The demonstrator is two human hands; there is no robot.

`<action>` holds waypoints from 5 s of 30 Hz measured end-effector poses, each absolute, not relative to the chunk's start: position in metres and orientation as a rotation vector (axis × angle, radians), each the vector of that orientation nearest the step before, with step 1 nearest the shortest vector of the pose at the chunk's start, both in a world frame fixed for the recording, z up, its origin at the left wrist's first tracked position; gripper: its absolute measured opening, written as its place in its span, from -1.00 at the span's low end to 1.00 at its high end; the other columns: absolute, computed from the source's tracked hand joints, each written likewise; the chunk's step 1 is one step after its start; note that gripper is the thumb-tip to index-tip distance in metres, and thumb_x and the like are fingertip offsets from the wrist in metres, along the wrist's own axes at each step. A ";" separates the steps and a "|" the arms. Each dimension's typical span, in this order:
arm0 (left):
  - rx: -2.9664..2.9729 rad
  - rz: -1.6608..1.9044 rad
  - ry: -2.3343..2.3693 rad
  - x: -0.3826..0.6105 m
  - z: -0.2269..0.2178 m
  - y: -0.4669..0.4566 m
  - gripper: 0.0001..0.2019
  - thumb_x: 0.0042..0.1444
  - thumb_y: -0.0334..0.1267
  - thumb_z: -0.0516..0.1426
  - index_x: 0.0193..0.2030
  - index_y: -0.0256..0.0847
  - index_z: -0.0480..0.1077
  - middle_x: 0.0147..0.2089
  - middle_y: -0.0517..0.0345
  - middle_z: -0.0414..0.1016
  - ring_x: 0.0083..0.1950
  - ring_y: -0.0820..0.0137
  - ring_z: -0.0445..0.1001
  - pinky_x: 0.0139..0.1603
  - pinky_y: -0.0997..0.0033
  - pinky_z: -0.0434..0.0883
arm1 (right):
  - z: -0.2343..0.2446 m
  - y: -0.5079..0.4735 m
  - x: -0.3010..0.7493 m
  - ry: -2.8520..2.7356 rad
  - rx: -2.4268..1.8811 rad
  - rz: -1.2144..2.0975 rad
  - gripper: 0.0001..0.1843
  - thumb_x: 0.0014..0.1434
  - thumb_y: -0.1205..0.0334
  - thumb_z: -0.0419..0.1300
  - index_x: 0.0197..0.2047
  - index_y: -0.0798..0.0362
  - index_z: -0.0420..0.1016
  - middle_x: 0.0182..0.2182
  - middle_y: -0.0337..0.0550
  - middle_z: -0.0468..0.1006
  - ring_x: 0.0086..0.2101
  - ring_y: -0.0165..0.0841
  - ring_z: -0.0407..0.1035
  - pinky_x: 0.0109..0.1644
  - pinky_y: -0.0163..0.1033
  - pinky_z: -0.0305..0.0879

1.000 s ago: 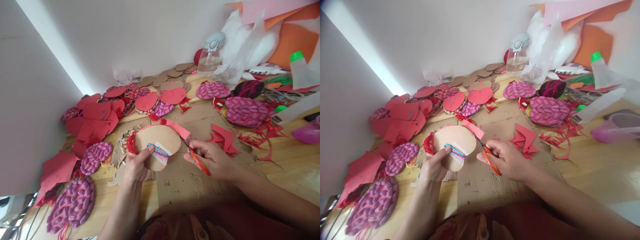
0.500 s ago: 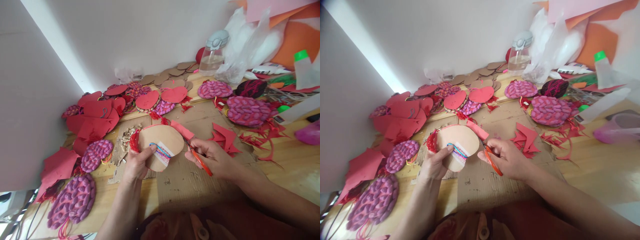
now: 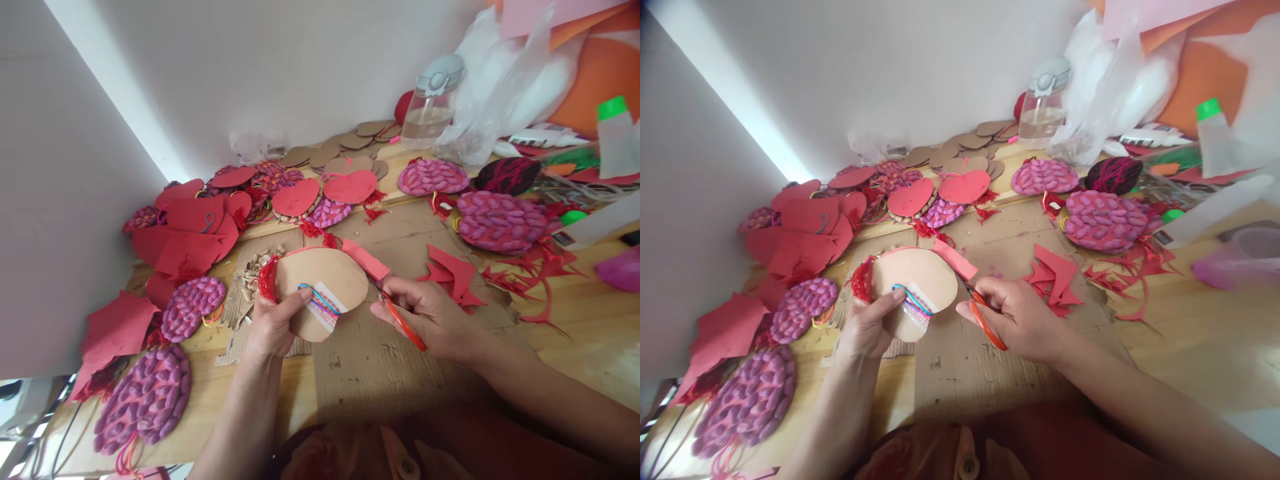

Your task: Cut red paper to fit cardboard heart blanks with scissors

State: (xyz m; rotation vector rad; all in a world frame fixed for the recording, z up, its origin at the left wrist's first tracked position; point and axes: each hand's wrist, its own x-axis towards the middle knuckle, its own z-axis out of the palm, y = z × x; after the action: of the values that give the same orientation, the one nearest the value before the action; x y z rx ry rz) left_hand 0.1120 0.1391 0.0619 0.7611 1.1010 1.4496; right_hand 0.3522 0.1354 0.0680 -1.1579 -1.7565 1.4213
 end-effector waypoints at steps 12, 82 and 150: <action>0.763 1.424 1.066 0.108 0.061 0.138 -0.27 -0.18 -0.36 0.44 0.21 -0.09 0.42 -0.06 0.04 0.66 -0.10 0.14 0.65 -0.04 0.23 0.60 | 0.071 0.134 0.352 -1.760 -1.150 1.434 -0.55 0.24 0.09 0.27 -0.48 0.00 0.07 -0.64 -0.45 0.07 -0.58 -0.53 -0.07 -0.54 -0.34 -0.17; 0.868 1.267 1.098 0.105 0.068 0.133 -0.45 -0.25 -0.33 0.46 -0.03 -0.19 0.54 -0.20 0.01 0.66 -0.18 0.03 0.66 -0.04 0.04 0.61 | 0.077 0.138 0.368 -1.954 -1.121 1.401 -0.53 0.23 0.12 0.27 -0.49 0.00 0.03 -0.62 -0.43 0.07 -0.56 -0.52 -0.08 -0.53 -0.32 -0.16; 0.883 1.149 1.077 0.105 0.060 0.131 -0.54 -0.23 -0.28 0.46 -0.11 -0.22 0.55 -0.28 0.04 0.67 -0.28 0.11 0.65 -0.16 0.15 0.62 | 0.073 0.145 0.363 -1.428 -1.138 1.604 -0.61 0.02 0.00 0.44 -0.43 0.03 0.35 -0.58 -0.37 0.27 -0.56 -0.52 0.09 -0.53 -0.37 0.01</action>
State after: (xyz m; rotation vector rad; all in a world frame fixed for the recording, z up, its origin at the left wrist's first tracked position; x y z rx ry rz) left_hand 0.1051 0.1311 0.0602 0.8827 1.0775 1.1492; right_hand 0.3631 0.1454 0.0732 -1.1384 -1.4278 1.6036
